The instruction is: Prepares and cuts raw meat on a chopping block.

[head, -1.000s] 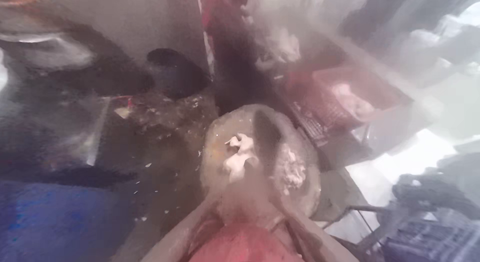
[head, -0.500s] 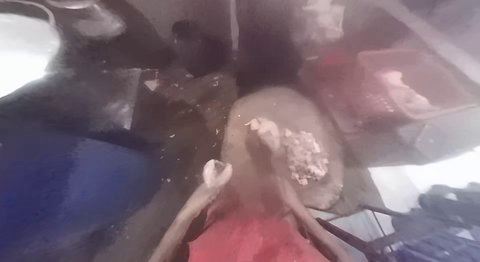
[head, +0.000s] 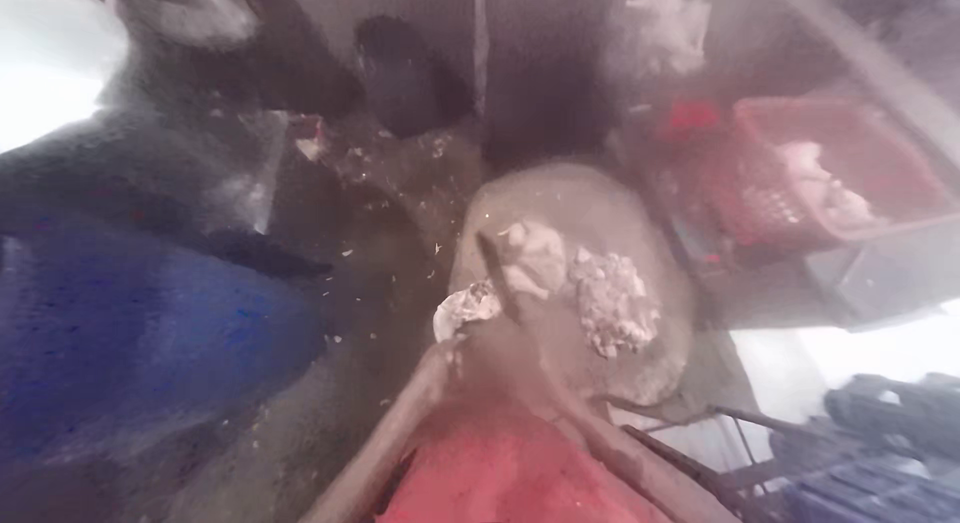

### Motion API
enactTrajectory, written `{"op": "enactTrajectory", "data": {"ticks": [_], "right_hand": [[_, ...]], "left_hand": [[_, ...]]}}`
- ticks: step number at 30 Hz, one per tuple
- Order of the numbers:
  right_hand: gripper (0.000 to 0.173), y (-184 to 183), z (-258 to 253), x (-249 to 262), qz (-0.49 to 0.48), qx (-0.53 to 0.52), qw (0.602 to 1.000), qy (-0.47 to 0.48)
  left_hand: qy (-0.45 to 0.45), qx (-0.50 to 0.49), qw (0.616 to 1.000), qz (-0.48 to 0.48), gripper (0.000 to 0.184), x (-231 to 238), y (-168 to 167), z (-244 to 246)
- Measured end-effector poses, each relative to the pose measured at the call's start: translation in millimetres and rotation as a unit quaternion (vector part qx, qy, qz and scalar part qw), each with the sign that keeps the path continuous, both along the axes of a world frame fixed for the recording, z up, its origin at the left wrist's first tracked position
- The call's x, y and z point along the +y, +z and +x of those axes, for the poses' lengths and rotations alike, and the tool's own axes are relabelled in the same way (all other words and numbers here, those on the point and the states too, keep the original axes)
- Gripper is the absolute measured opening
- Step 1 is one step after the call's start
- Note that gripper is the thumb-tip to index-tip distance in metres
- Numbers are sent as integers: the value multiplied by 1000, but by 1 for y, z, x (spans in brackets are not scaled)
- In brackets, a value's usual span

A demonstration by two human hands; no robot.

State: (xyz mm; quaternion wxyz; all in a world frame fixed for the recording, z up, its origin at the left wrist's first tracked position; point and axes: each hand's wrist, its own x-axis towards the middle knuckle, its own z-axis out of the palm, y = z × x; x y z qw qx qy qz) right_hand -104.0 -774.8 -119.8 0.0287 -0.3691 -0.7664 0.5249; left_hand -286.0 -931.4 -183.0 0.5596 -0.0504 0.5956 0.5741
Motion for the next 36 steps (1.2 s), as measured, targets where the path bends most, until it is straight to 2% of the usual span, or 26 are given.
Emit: {"op": "enactTrajectory", "data": {"ticks": [2,3,8,10,13,14,16,18,20,22,24,26,28,29,30,32,34,36], "right_hand": [[52,-29,2,4,-77,-142,986,43],[51,-27,0,7,-90,-155,983,49],[53,20,-17,2,-104,-27,994,-15],[57,14,-22,1,-114,-38,993,2],[55,-39,1,18,-162,-86,980,81],[56,-46,14,21,-193,-94,974,67],[55,-45,38,21,-227,-107,968,-4],[56,-39,50,25,-191,-133,971,-54],[57,-31,43,36,-114,-157,979,-64],[55,-4,21,46,-56,-111,990,-62],[54,39,-8,53,-10,27,998,-57],[70,76,-31,52,-7,182,982,-49],[89,88,-43,42,3,266,962,-59],[94,82,-40,31,31,257,964,-66],[91,67,-32,18,42,210,975,-57],[63,15,-15,3,-8,25,1000,-5],[50,-28,-8,11,-68,-131,988,51],[51,-28,-7,15,-52,-169,982,71]], "left_hand": [[-3,18,1000,-23,35,-7,2,-3],[-7,29,999,-37,33,-12,1,-7],[-25,69,995,-65,28,-40,-13,-14],[-34,80,994,-62,28,-44,-8,-16],[-35,123,990,-61,24,-50,20,-25],[-54,171,981,-71,23,-55,34,-30],[-136,296,938,-122,30,-72,63,-40],[-174,337,913,-149,34,-81,88,-49],[-99,286,949,-86,25,-71,94,-48],[12,160,987,-6,21,-42,83,-37],[38,88,995,12,25,-8,55,-24],[19,62,998,-15,31,20,22,-10],[9,47,998,-33,32,39,-2,-2],[7,47,998,-35,33,44,-7,1],[8,46,998,-33,33,47,-8,2],[8,38,999,-29,31,44,-1,-1],[1,25,999,-35,31,38,5,-9],[-25,29,998,-41,30,23,7,-19]]}}
